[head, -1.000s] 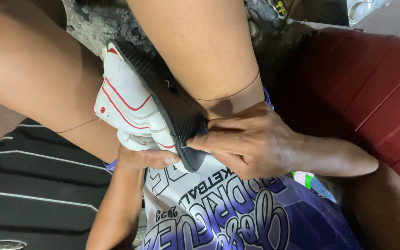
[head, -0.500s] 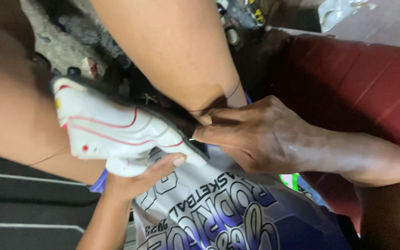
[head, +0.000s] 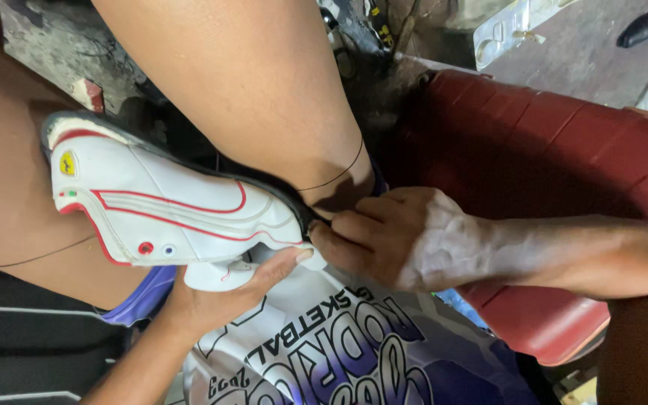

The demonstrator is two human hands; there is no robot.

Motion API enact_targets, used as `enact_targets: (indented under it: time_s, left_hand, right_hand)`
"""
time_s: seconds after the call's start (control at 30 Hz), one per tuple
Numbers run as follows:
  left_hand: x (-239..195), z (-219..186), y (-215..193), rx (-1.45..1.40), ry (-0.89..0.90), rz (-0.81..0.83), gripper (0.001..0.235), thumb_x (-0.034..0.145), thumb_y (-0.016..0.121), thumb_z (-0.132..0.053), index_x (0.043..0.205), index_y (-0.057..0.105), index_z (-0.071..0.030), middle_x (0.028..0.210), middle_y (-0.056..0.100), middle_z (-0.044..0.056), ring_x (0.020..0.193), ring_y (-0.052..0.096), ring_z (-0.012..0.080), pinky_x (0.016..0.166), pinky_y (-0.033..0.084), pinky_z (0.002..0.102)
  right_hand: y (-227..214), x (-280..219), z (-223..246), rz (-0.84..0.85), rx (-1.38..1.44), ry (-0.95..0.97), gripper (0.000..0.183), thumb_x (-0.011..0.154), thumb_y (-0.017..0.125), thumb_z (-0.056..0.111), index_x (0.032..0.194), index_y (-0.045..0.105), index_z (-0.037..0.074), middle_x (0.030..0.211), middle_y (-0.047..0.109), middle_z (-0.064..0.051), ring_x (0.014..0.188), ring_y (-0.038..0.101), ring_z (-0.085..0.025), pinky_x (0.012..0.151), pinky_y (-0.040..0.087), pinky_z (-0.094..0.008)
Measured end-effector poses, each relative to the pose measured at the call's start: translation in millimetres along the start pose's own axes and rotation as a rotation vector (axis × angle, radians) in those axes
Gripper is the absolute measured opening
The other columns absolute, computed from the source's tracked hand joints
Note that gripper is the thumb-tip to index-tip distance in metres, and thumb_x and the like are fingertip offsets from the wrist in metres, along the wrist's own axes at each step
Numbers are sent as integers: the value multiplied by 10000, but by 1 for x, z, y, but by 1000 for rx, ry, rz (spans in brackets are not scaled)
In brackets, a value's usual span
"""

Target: The person sits on the floor and uses a needle and thread to stitch the upper part of a white and red sneaker. They repeatedly push the needle through the shoe material and pull the thread tight to secure the seam.

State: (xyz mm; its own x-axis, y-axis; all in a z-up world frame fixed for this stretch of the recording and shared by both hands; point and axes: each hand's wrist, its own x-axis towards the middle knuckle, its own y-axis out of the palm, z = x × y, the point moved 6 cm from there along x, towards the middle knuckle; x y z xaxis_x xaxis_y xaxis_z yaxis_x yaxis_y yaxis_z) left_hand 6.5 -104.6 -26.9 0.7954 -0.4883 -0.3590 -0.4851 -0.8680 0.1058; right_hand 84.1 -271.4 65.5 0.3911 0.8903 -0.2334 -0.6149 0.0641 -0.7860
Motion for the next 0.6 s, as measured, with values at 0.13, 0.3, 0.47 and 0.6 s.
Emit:
enact_targets:
  time_s: [0.13,0.3,0.47,0.6]
  left_hand:
    - [15,-17,-13,51,9,-55,148,840,812,-117,983,803,-80,905,796,3,814,757,99,703,580,246]
    - [18,-11,-13,277,-7,-7,206,856,814,-266,1039,795,-175,941,772,-58,852,718,69,734,561,290]
    - [3,7,1,934,317,19,410,936,687,-384,1334,704,-288,1228,704,-114,1126,599,105,901,473,407]
    - [3,18,-1,614,128,23,389,922,703,-388,1269,714,-212,1209,735,-134,1123,655,24,938,524,353]
  right_hand:
    - [6,4,-25,-63,635,408,152,921,660,59,1070,689,64,786,712,-39,589,699,-141,536,567,-298]
    - [7,9,-26,-41,658,451,100,919,664,59,1017,683,53,718,676,-51,571,682,-181,519,528,-321]
    - [1,13,-1,-163,-2,31,253,840,672,126,1059,651,1,885,663,-104,663,675,-219,542,524,-354]
    - [-1,21,-1,-258,55,19,169,836,622,130,976,597,38,794,556,-107,613,630,-237,573,566,-351]
